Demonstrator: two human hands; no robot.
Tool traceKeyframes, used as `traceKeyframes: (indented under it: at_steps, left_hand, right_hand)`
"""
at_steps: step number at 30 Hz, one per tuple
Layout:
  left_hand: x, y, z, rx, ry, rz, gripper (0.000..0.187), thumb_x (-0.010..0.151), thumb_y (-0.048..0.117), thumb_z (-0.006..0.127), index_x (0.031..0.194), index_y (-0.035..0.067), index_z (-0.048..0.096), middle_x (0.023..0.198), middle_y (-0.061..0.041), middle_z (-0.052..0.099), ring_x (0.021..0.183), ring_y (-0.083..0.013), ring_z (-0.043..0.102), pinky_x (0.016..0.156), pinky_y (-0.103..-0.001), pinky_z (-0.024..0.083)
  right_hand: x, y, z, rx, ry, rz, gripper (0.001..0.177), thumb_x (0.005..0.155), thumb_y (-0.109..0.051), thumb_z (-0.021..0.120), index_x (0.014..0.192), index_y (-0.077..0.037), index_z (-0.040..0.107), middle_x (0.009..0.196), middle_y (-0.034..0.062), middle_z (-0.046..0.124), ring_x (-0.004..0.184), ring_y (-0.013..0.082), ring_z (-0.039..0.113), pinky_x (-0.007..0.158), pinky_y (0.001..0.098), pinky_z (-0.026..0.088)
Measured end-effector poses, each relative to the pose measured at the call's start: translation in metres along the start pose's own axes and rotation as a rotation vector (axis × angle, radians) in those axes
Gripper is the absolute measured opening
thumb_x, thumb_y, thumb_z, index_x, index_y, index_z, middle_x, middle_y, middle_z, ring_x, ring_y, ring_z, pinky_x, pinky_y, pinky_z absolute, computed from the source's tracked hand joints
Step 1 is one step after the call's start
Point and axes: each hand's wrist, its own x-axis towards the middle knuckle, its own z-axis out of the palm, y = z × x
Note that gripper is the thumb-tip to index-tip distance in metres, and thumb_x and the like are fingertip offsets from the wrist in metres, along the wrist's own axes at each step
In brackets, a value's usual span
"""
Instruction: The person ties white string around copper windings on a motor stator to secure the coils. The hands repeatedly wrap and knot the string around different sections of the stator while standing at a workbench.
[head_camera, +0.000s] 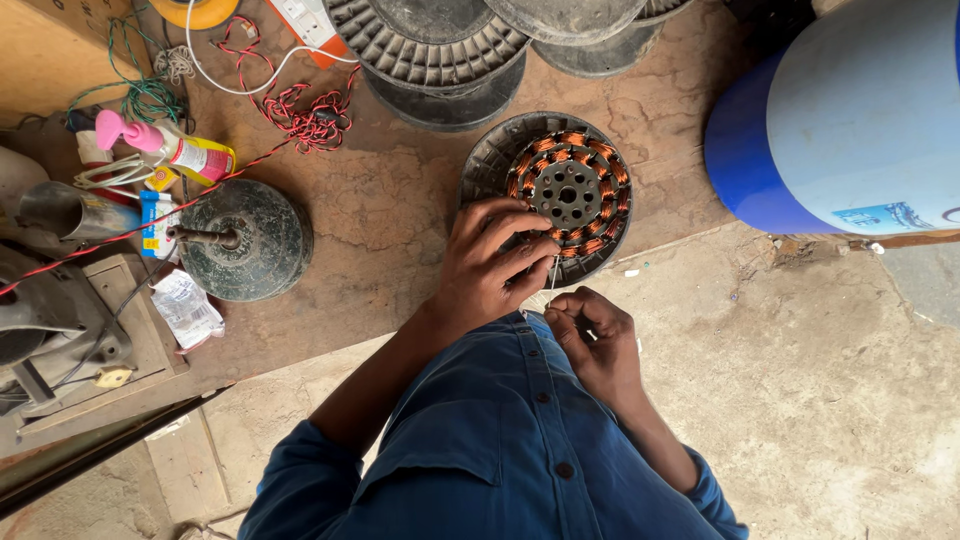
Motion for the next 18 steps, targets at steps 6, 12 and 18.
traceKeyframes:
  at_steps: [6, 12, 18]
  left_hand:
    - [0.001, 0.002, -0.001, 0.076, 0.006, 0.026, 0.015, 0.090, 0.014, 0.081, 0.102, 0.012, 0.073, 0.124, 0.001, 0.065, 0.120, -0.0242, 0.058, 0.107, -0.048, 0.047]
    - [-0.002, 0.003, -0.002, -0.023, -0.045, -0.011, 0.019, 0.093, 0.012, 0.081, 0.111, 0.011, 0.074, 0.127, -0.002, 0.065, 0.124, -0.0262, 0.058, 0.108, -0.045, 0.049]
    - [-0.010, 0.002, 0.007, -0.003, 0.000, -0.024, 0.020, 0.092, 0.013, 0.082, 0.110, 0.013, 0.075, 0.126, 0.000, 0.066, 0.124, -0.0262, 0.057, 0.104, -0.043, 0.048]
  right_hand:
    - [0.004, -0.004, -0.003, -0.103, -0.040, -0.124, 0.005, 0.093, -0.005, 0.074, 0.094, -0.001, 0.073, 0.081, 0.0007, 0.067, 0.064, 0.0036, 0.057, 0.055, 0.0212, 0.044]
    - [-0.003, 0.011, -0.008, -0.067, -0.036, -0.100, 0.003, 0.092, -0.003, 0.075, 0.094, -0.003, 0.074, 0.083, 0.0008, 0.070, 0.064, 0.0035, 0.058, 0.053, 0.0201, 0.044]
    - [-0.012, 0.019, -0.023, 0.045, -0.053, -0.056, 0.003, 0.093, -0.004, 0.075, 0.095, -0.003, 0.073, 0.078, 0.0002, 0.067, 0.062, 0.0031, 0.054, 0.052, 0.0207, 0.039]
